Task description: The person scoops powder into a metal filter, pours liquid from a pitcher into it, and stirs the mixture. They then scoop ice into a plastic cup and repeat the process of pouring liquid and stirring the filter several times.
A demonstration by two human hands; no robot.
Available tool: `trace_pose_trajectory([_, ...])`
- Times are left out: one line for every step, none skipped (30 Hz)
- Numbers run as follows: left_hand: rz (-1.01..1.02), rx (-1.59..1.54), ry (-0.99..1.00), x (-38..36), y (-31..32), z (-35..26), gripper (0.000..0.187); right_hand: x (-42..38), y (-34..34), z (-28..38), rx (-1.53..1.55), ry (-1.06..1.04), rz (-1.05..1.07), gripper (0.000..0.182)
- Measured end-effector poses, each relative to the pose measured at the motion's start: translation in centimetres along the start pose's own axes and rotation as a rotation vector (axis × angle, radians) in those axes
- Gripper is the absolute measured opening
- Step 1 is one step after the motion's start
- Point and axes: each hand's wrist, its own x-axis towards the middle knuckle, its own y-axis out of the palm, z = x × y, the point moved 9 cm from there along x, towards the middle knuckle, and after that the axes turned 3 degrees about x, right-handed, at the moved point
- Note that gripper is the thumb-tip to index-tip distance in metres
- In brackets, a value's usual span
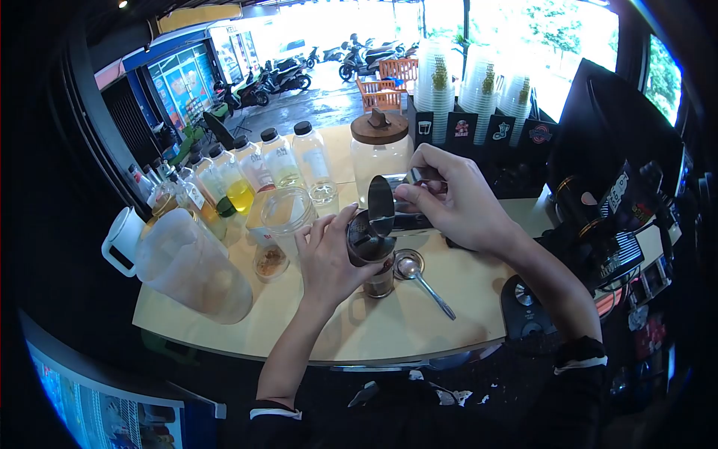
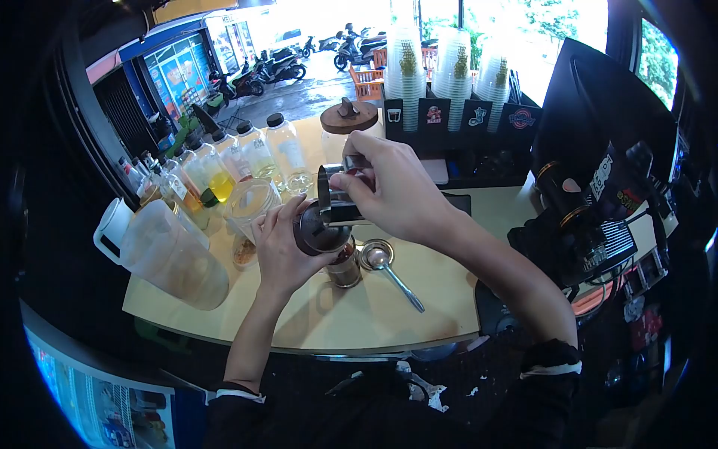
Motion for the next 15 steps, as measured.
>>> trace_pose_trajectory([0.001, -0.001, 0.001, 0.0, 0.1, 0.0, 0.095, -0.2, 0.1, 0.3, -0.007, 0.002, -0.003, 0.023])
trace_pose_trajectory([0.004, 0.001, 0.005, -0.1, 0.1, 0.0, 0.096, -0.4, 0.1, 0.5, -0.008, 0.002, -0.004, 0.023])
trace_pose_trajectory([0.006, 0.003, 0.007, -0.1, 0.1, 0.0, 0.096, -0.6, 0.2, 0.8, -0.039, -0.010, 0.008, 0.024])
trace_pose_trajectory([0.006, 0.004, 0.006, -0.1, 0.1, -0.1, 0.096, -0.7, 0.4, 1.1, -0.071, -0.023, 0.022, 0.025])
trace_pose_trajectory([0.006, 0.032, 0.008, 0.0, -0.1, -0.2, 0.097, -0.8, 0.5, 1.0, -0.070, -0.023, 0.023, 0.025])
trace_pose_trajectory([0.005, 0.061, 0.010, 0.1, -0.1, -0.3, 0.098, -0.9, 0.5, 1.0, -0.063, -0.017, 0.025, 0.025])
trace_pose_trajectory([0.005, 0.062, 0.009, 0.0, -0.1, -0.3, 0.098, -1.0, 0.6, 0.9, -0.055, -0.010, 0.026, 0.026])
trace_pose_trajectory([0.002, 0.069, 0.014, 0.0, -0.2, -0.3, 0.098, -1.0, 0.5, 0.9, -0.054, -0.011, 0.027, 0.026])
trace_pose_trajectory([-0.002, 0.076, 0.019, 0.0, -0.2, -0.3, 0.097, -1.1, 0.5, 0.7, -0.071, -0.001, 0.040, 0.025])
trace_pose_trajectory([-0.002, 0.077, 0.018, 0.0, -0.2, -0.3, 0.097, -1.1, 0.4, 0.6, -0.087, 0.009, 0.052, 0.024])
trace_pose_trajectory([-0.002, 0.073, 0.015, 0.0, -0.3, -0.3, 0.097, -1.2, 0.3, 0.5, -0.087, 0.009, 0.052, 0.024])
trace_pose_trajectory([-0.001, 0.069, 0.011, 0.0, -0.3, -0.3, 0.096, -1.2, 0.1, 0.4, -0.096, 0.016, 0.046, 0.024])
trace_pose_trajectory([-0.001, 0.069, 0.010, 0.0, -0.3, -0.3, 0.096, -1.2, 0.0, 0.2, -0.104, 0.023, 0.040, 0.025])
trace_pose_trajectory([-0.008, 0.068, 0.013, 0.0, -0.3, -0.2, 0.096, -1.2, 0.0, -0.1, -0.104, 0.023, 0.041, 0.025])
trace_pose_trajectory([-0.015, 0.067, 0.016, 0.0, -0.4, -0.2, 0.095, -1.2, -0.1, -0.8, -0.059, 0.052, 0.036, 0.026])
